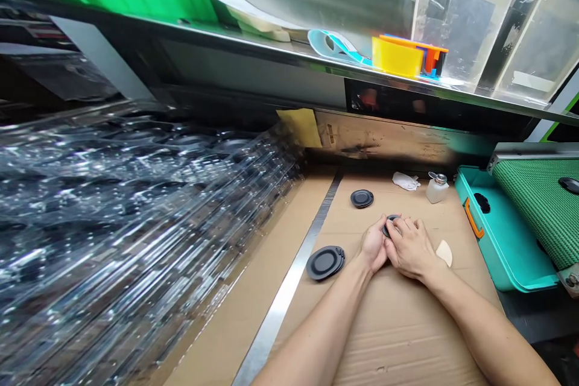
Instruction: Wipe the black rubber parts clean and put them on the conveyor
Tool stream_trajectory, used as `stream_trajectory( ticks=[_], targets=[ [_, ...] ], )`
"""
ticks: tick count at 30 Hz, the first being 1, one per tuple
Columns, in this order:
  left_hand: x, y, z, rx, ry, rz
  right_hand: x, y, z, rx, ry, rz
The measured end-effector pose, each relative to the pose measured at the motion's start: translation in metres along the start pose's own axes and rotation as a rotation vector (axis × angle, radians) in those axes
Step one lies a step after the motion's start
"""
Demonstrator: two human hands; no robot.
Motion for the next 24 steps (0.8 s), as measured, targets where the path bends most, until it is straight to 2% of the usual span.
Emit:
stream_trajectory(
  ticks=[6,9,13,16,19,24],
  targets=[
    [0.004,-0.004,0.002,0.072,-0.069,0.000,0.006,-0.008,-0.003,-0.006,-0.104,0.059],
    [0.002,-0.004,0.003,0.095,-0.081,-0.015,0.005,-0.008,-0.001,-0.014,-0.139,0.020],
    [0.000,-0.003,0.003,0.083,-0.094,-0.028,0.002,-0.006,0.000,-0.042,-0.082,-0.134],
    [0.001,-0.001,0.002,0.072,-0.082,-0.024,-0.002,-0.004,0.004,-0.063,-0.013,-0.166],
    [0.004,0.001,0.001,0.060,-0.075,-0.014,-0.007,-0.002,0.011,-0.049,0.032,-0.107],
    [0.009,0.004,-0.001,0.065,-0.096,-0.013,0.011,-0.003,0.019,-0.004,-0.058,0.025]
  ],
)
Point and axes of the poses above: each hand's wrist, its own z-axis away from the middle knuckle, its own y-axis out of the back of the hand, x = y × z, the point moved 6 cm from there along -z, towards the middle knuckle, and after that the axes turned 7 degrees about x, right-handed, at the moved point
